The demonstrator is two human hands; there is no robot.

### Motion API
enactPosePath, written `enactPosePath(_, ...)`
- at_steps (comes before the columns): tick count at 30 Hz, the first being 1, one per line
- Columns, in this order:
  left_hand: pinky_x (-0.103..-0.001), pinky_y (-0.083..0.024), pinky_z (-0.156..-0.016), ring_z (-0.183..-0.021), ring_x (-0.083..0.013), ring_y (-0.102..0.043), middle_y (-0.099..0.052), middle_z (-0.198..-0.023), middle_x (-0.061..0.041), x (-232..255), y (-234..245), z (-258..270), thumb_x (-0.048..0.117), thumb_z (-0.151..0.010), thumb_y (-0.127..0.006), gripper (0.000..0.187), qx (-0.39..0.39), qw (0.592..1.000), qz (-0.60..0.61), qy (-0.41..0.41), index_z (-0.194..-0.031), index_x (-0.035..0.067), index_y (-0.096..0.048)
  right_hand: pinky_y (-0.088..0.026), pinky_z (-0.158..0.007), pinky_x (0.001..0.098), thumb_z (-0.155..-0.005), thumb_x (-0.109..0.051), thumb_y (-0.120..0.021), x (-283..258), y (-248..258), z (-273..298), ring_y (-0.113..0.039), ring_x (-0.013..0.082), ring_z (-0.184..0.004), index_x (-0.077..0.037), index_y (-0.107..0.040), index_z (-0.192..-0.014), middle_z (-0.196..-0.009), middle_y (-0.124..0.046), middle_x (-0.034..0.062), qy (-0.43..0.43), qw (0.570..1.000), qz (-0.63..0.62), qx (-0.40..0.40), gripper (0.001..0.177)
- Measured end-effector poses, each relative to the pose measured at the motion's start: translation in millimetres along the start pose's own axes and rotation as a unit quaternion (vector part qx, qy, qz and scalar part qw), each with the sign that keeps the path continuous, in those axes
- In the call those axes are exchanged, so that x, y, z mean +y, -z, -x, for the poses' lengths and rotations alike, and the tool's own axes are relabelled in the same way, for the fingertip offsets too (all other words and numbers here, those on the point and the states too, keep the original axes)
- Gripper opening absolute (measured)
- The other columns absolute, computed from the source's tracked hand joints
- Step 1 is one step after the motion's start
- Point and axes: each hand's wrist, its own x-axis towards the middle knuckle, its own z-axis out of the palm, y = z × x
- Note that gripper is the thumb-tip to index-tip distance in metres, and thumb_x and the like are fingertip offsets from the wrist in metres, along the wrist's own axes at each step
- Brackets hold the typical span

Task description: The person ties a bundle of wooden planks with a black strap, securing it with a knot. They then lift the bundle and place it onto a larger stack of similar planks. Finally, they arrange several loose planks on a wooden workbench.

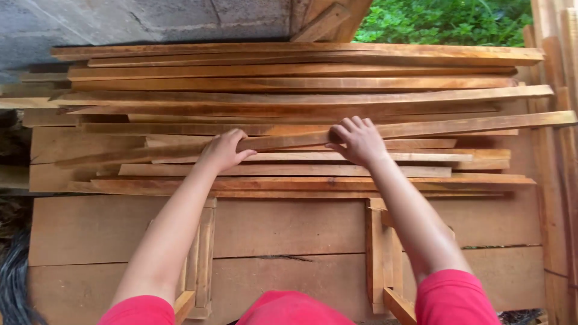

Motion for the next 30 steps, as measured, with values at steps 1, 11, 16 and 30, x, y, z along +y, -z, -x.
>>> enactPosePath(1, -0.048, -0.050, -0.098, -0.117, -0.0282, -0.067, -0.069, -0.117, -0.005, -4, -16, -2, 0.048, -0.090, -0.072, 0.047, 0.002, 1.000, -0.003, -0.002, -0.123, 0.015, -0.061, -0.046, -0.082, 0.0348, -0.081, -0.058, -0.073, -5, -3, 9, -0.058, 0.0194, -0.094, -0.025, -0.065, -0.117, -0.099, -0.058, -0.0026, -0.001, 1.000, 0.002, 0.003, 0.050)
enactPosePath(11, -0.048, -0.042, -0.110, -0.131, -0.0254, -0.052, -0.056, -0.136, -0.004, 24, -147, 55, 0.053, -0.089, -0.069, 0.064, 0.108, 0.982, -0.154, -0.016, -0.139, 0.017, -0.055, -0.044, -0.105, 0.0442, -0.084, -0.064, -0.067, -87, -37, 93, -0.053, 0.0261, -0.129, -0.022, -0.057, -0.138, -0.138, -0.055, 0.0040, -0.093, 0.983, -0.029, -0.155, 0.069)
enactPosePath(16, -0.053, -0.032, -0.119, -0.153, -0.0317, -0.027, -0.029, -0.167, -0.011, 54, -164, 82, 0.047, -0.087, -0.072, 0.089, 0.108, 0.976, -0.191, 0.010, -0.159, 0.009, -0.034, -0.023, -0.123, 0.0529, -0.088, -0.069, -0.057, -125, -37, 112, -0.035, 0.0279, -0.150, -0.015, -0.041, -0.157, -0.160, -0.043, 0.0073, -0.134, 0.983, -0.018, -0.126, 0.088)
enactPosePath(30, -0.044, -0.045, -0.095, -0.112, -0.0250, -0.064, -0.067, -0.109, -0.001, 37, -182, 63, 0.033, -0.076, -0.081, 0.044, -0.022, 0.982, -0.168, 0.083, -0.114, 0.022, -0.062, -0.051, -0.090, 0.0384, -0.074, -0.054, -0.080, -126, -54, 123, -0.067, 0.0201, -0.108, -0.023, -0.059, -0.111, -0.106, -0.066, -0.0030, -0.152, 0.952, -0.023, -0.266, 0.052)
